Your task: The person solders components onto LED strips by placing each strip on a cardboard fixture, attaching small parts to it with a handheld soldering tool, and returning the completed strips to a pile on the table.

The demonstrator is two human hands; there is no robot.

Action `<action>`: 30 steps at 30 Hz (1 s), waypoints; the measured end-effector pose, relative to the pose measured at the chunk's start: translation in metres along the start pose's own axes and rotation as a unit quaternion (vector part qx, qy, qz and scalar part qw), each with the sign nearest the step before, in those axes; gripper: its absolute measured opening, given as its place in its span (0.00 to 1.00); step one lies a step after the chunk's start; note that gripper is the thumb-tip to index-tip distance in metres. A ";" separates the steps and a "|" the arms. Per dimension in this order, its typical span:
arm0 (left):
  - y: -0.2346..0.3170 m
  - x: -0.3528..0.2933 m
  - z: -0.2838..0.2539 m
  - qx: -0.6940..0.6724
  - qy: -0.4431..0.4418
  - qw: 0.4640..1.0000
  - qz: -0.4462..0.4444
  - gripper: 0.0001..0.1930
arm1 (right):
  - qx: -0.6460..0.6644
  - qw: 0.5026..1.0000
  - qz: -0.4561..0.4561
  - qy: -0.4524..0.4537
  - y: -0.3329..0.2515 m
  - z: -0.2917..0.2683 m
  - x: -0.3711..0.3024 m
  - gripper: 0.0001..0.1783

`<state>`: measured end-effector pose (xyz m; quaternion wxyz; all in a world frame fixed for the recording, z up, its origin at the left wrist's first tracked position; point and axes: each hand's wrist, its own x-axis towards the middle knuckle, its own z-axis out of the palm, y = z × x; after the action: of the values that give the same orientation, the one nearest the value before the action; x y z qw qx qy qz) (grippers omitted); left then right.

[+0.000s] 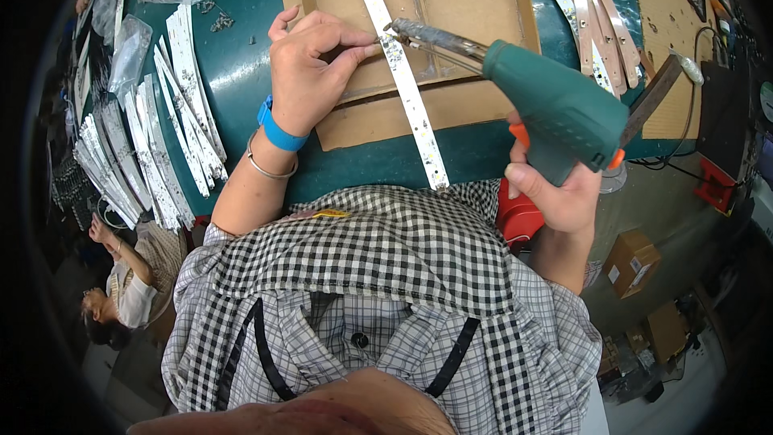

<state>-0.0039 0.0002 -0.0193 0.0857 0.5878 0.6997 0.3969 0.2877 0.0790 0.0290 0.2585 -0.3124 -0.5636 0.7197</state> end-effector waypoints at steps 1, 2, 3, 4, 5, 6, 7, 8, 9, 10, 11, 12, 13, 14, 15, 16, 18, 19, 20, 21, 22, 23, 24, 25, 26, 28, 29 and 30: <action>0.000 0.000 0.000 0.000 0.000 1.000 0.000 0.05 | -0.022 1.000 0.004 -0.011 0.001 0.000 -0.001 0.31; 0.000 -0.001 0.001 -0.001 -0.001 1.000 0.001 0.05 | -0.015 1.000 0.010 0.000 0.000 0.004 -0.001 0.29; -0.001 -0.001 0.001 -0.001 -0.001 1.000 0.001 0.05 | -0.014 1.000 0.010 0.000 0.001 0.006 -0.001 0.29; -0.001 -0.001 0.001 -0.001 -0.001 1.000 0.001 0.05 | -0.048 0.999 0.014 0.009 0.002 0.007 -0.002 0.28; -0.001 -0.001 0.002 -0.002 0.001 1.000 0.003 0.05 | -0.081 0.996 0.018 0.019 0.004 0.008 -0.002 0.27; -0.001 -0.001 0.002 -0.002 0.003 1.000 0.005 0.05 | -0.081 0.996 0.018 0.018 0.004 0.006 -0.003 0.27; -0.001 -0.001 0.002 -0.003 0.004 1.000 0.004 0.05 | -0.070 0.997 0.028 0.006 0.004 0.001 -0.005 0.27; -0.001 -0.001 0.001 -0.001 0.003 1.000 0.003 0.05 | -0.059 0.997 0.039 -0.006 0.005 -0.002 -0.006 0.27; -0.001 -0.001 0.001 0.001 0.003 1.000 0.002 0.05 | -0.059 0.997 0.039 -0.006 0.005 -0.003 -0.006 0.27; -0.001 -0.001 0.001 0.002 0.003 1.000 0.002 0.05 | -0.054 0.998 0.033 -0.003 0.006 -0.004 -0.006 0.28; -0.002 -0.001 0.002 0.000 0.004 1.000 0.003 0.05 | -0.048 0.998 0.028 0.000 0.006 -0.005 -0.006 0.29; -0.002 -0.001 0.002 -0.002 0.005 1.000 0.004 0.05 | -0.049 0.998 0.028 0.000 0.005 -0.004 -0.004 0.29; -0.002 0.000 0.001 -0.002 0.005 1.000 0.004 0.05 | -0.007 1.000 0.007 0.003 0.002 -0.002 -0.001 0.31; -0.002 0.000 0.001 -0.001 0.005 1.000 0.006 0.05 | 0.035 0.999 -0.014 0.006 -0.001 0.000 0.002 0.33; -0.003 0.000 0.001 0.000 0.005 1.000 0.009 0.05 | 0.034 0.999 -0.014 0.005 -0.003 0.002 0.004 0.33; -0.002 0.000 0.001 0.000 0.005 1.000 0.009 0.05 | 0.018 0.999 -0.028 0.032 -0.005 0.006 0.007 0.36; -0.001 0.000 0.000 0.000 0.007 1.000 0.009 0.05 | -0.006 0.997 -0.040 0.065 -0.006 0.005 0.008 0.41; -0.001 0.000 0.000 -0.001 0.008 1.000 0.011 0.05 | -0.007 0.997 -0.042 0.066 -0.005 0.005 0.009 0.41; -0.001 0.000 -0.001 0.003 0.006 1.000 0.011 0.04 | 0.004 0.996 -0.060 0.066 -0.004 0.004 0.010 0.41; -0.001 0.000 -0.001 0.007 0.004 1.000 0.011 0.04 | 0.014 0.995 -0.078 0.066 -0.003 0.002 0.011 0.42; 0.000 0.000 -0.002 0.006 0.004 1.000 0.013 0.04 | 0.014 0.994 -0.079 0.068 -0.004 -0.001 0.011 0.42; 0.001 0.000 -0.005 0.010 -0.001 1.000 0.010 0.04 | 0.037 0.993 -0.091 0.063 -0.006 -0.004 0.011 0.41; 0.002 0.000 -0.008 0.012 -0.008 1.000 0.007 0.04 | 0.059 0.991 -0.103 0.059 -0.008 -0.007 0.011 0.40; 0.003 0.001 -0.011 0.010 -0.008 1.000 0.011 0.04 | 0.057 0.991 -0.105 0.062 -0.010 -0.007 0.012 0.40; 0.003 0.001 -0.014 0.020 -0.001 1.000 0.019 0.05 | 0.050 0.986 -0.130 0.092 -0.014 -0.008 0.012 0.41; 0.010 0.002 -0.022 0.026 0.003 0.999 0.034 0.06 | 0.026 0.977 -0.171 0.126 -0.018 -0.014 0.011 0.39; 0.018 0.003 -0.028 0.049 0.001 0.997 0.051 0.07 | 0.024 0.975 -0.174 0.132 -0.019 -0.015 0.012 0.39; 0.027 0.004 -0.033 0.071 -0.001 0.995 0.069 0.08 | -0.010 0.968 -0.192 0.162 -0.021 -0.017 0.014 0.38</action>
<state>-0.0039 -0.0117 0.0215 0.0170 0.6395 0.6840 0.3504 0.2914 0.1052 0.0443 0.4766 -0.3132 -0.5708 0.5907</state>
